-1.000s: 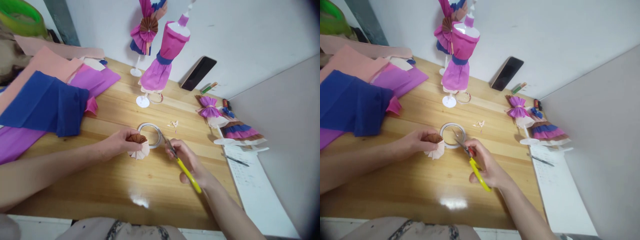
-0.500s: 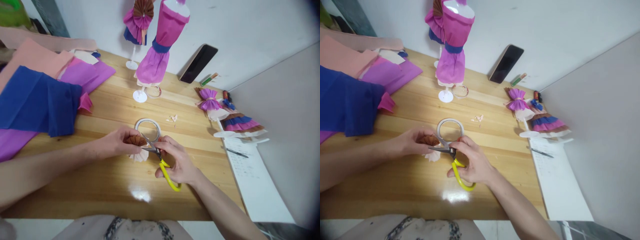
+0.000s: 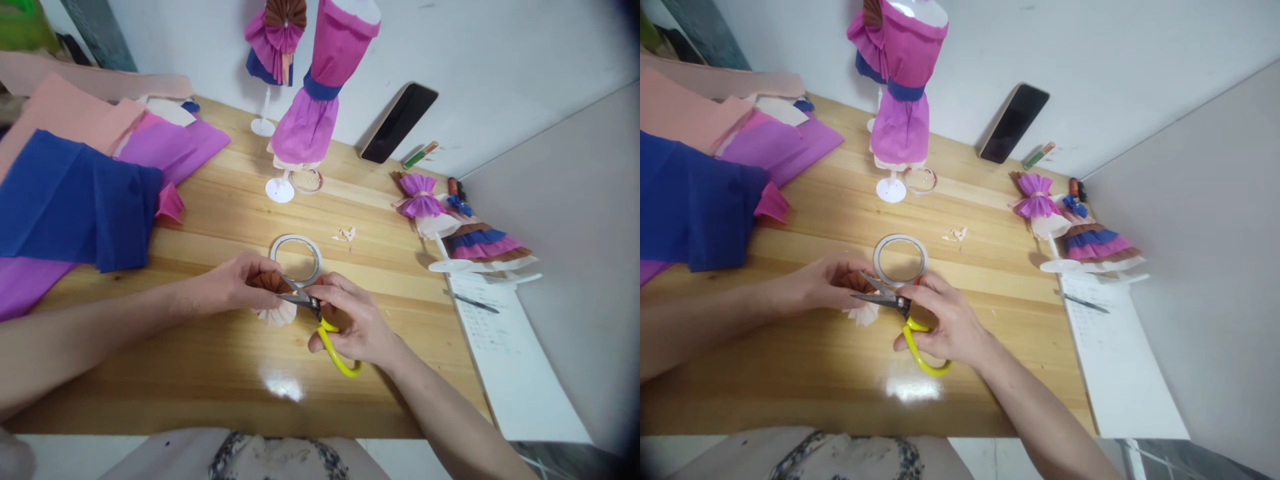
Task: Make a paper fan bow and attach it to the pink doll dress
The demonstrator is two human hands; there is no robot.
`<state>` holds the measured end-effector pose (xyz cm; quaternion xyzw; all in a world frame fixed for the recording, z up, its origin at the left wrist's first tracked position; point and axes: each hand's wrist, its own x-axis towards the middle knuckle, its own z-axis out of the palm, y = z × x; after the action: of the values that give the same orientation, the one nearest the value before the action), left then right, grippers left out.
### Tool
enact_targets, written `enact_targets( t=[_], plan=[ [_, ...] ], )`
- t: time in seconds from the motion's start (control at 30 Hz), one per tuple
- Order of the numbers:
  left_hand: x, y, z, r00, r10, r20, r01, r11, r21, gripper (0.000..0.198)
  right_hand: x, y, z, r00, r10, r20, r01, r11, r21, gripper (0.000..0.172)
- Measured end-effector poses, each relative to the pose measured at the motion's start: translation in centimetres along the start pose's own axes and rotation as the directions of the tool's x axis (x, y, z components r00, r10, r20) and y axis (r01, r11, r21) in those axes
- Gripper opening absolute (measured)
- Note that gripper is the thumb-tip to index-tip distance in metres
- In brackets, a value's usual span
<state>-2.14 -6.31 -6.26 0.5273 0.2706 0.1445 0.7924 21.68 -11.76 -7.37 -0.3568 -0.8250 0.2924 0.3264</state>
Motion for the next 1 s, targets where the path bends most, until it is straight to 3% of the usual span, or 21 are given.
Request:
enact_targets(
  t=[0.6,0.93,1.0],
  plan=[
    [-0.02,-0.13,-0.02,1.0,0.005,-0.012,-0.004,1.0,0.015,0.023,-0.47,-0.05,0.02,0.999,0.011,-0.033,-0.012,0.999,-0.037,0.046],
    [0.34,-0.03,0.03,0.999,0.035,-0.019,-0.037,0.995,-0.091,0.025,-0.56,-0.44,-0.64,0.998,0.017,-0.056,-0.022,0.994,-0.106,0.04],
    [0.35,-0.27,-0.05,0.999,0.042,-0.018,-0.044,0.994,-0.097,0.025,-0.72,-0.5,-0.83,0.994,0.063,-0.091,-0.074,0.989,-0.131,0.038]
  ],
)
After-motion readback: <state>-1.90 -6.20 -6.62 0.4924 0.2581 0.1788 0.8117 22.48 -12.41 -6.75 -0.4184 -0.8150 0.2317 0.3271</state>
